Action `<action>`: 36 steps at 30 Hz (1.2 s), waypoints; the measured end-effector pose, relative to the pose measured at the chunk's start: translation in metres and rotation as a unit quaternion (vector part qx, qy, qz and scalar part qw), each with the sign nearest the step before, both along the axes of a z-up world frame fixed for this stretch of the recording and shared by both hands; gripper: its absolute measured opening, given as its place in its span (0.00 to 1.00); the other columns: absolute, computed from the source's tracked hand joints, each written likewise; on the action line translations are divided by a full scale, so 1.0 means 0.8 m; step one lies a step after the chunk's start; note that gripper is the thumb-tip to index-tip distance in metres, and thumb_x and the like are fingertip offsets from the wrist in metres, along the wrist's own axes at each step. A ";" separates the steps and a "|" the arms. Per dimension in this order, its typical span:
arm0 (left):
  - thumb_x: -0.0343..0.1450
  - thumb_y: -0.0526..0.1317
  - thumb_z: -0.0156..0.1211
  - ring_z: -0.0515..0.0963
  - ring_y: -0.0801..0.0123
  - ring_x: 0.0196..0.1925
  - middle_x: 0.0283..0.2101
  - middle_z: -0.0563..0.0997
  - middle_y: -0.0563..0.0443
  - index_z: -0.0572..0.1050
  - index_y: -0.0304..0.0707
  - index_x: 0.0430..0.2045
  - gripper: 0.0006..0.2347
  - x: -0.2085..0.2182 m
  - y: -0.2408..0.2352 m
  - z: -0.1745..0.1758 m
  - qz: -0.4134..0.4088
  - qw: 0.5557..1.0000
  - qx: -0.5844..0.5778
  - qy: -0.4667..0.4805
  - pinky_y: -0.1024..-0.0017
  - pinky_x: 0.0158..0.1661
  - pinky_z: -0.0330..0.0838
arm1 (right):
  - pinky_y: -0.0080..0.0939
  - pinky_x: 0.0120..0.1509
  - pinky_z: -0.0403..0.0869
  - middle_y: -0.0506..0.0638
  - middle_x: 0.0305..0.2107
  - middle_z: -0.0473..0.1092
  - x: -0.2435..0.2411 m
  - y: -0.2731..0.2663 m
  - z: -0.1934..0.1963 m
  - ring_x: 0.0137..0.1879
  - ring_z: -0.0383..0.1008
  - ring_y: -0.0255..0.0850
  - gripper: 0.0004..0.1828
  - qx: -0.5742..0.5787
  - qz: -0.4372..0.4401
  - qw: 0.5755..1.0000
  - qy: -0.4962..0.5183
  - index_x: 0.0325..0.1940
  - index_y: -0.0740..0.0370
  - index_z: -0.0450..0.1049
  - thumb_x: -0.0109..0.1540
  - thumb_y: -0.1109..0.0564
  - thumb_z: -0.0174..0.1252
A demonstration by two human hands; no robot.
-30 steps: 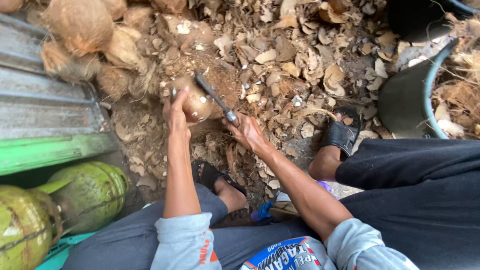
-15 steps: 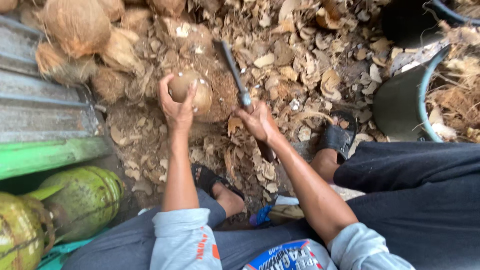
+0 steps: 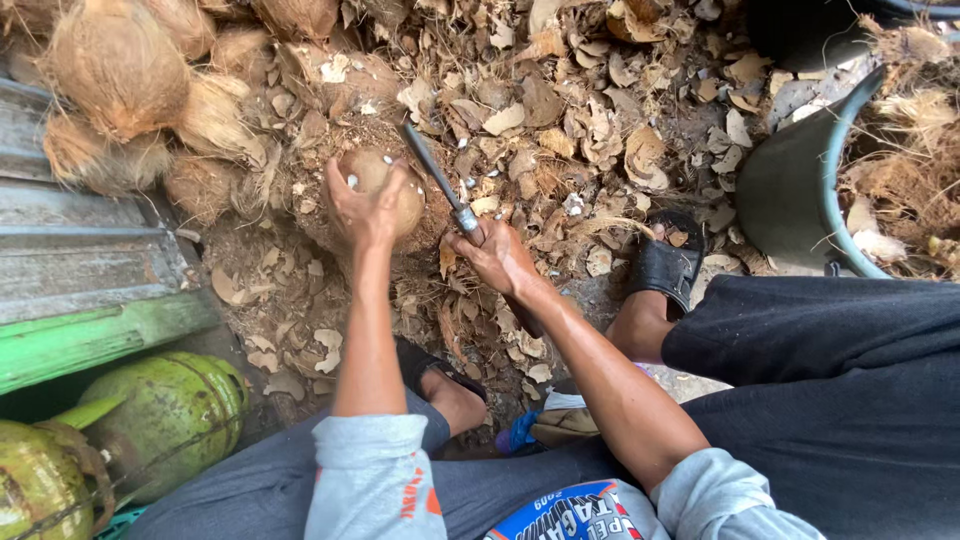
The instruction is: The person sits on the ground and uses a curved knife to peel the husk off a coconut. They rotate the coconut repeatedly to remove the fibrous outer layer, then place the peeled coconut into a nearby green crate.
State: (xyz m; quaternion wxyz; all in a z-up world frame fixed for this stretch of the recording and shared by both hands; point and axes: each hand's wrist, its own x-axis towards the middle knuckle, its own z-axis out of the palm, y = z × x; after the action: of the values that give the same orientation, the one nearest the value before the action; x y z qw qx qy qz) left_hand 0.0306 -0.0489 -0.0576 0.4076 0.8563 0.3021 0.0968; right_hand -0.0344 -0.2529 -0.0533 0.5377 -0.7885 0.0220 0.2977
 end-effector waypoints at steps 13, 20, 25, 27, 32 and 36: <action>0.64 0.52 0.70 0.76 0.56 0.62 0.59 0.72 0.45 0.70 0.52 0.57 0.27 -0.016 -0.001 0.022 -0.129 0.977 -0.041 -0.163 0.48 0.63 0.74 | 0.40 0.22 0.63 0.42 0.12 0.58 0.012 0.004 -0.005 0.17 0.57 0.34 0.22 0.036 -0.040 0.996 -0.069 0.27 0.55 0.68 0.65 0.38 0.58; 0.68 0.55 0.66 0.73 0.55 0.62 0.56 0.68 0.44 0.70 0.51 0.55 0.23 -0.018 -0.006 0.004 -0.118 0.976 -0.037 -0.181 0.46 0.60 0.75 | 0.42 0.22 0.62 0.45 0.13 0.61 -0.009 0.005 -0.019 0.17 0.58 0.36 0.24 0.050 -0.034 0.997 -0.056 0.24 0.57 0.64 0.66 0.41 0.60; 0.69 0.57 0.65 0.74 0.55 0.61 0.56 0.67 0.45 0.70 0.53 0.55 0.23 -0.016 -0.006 -0.007 -0.108 0.977 -0.023 -0.180 0.44 0.60 0.75 | 0.41 0.20 0.69 0.43 0.15 0.64 -0.005 0.006 -0.011 0.16 0.62 0.33 0.18 0.072 -0.068 0.991 -0.094 0.28 0.56 0.67 0.66 0.44 0.57; 0.69 0.56 0.66 0.74 0.55 0.61 0.56 0.68 0.44 0.71 0.53 0.55 0.23 -0.014 -0.005 -0.011 -0.097 0.980 0.001 -0.175 0.44 0.60 0.74 | 0.41 0.20 0.69 0.45 0.16 0.64 -0.003 0.010 -0.012 0.17 0.61 0.34 0.22 0.078 -0.085 0.990 -0.082 0.28 0.60 0.66 0.68 0.44 0.56; 0.66 0.54 0.65 0.71 0.52 0.64 0.63 0.66 0.42 0.70 0.52 0.57 0.25 -0.014 -0.014 0.009 -0.110 0.978 -0.053 -0.169 0.42 0.58 0.73 | 0.39 0.21 0.66 0.48 0.14 0.65 0.010 -0.002 -0.012 0.17 0.62 0.36 0.11 0.033 -0.029 0.999 -0.020 0.38 0.58 0.74 0.66 0.49 0.56; 0.68 0.50 0.61 0.73 0.54 0.64 0.62 0.71 0.42 0.69 0.48 0.59 0.24 -0.029 0.005 0.029 -0.129 0.975 -0.099 -0.150 0.46 0.61 0.72 | 0.42 0.22 0.66 0.47 0.17 0.61 0.007 -0.009 -0.015 0.19 0.60 0.38 0.22 0.029 -0.029 0.999 0.000 0.35 0.71 0.69 0.70 0.47 0.58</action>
State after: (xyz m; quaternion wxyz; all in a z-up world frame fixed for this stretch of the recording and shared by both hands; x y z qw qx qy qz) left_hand 0.0072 -0.0450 -0.0342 0.5398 0.8193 0.1329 0.1407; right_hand -0.0291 -0.2604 -0.0654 0.5685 -0.7720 0.0364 0.2821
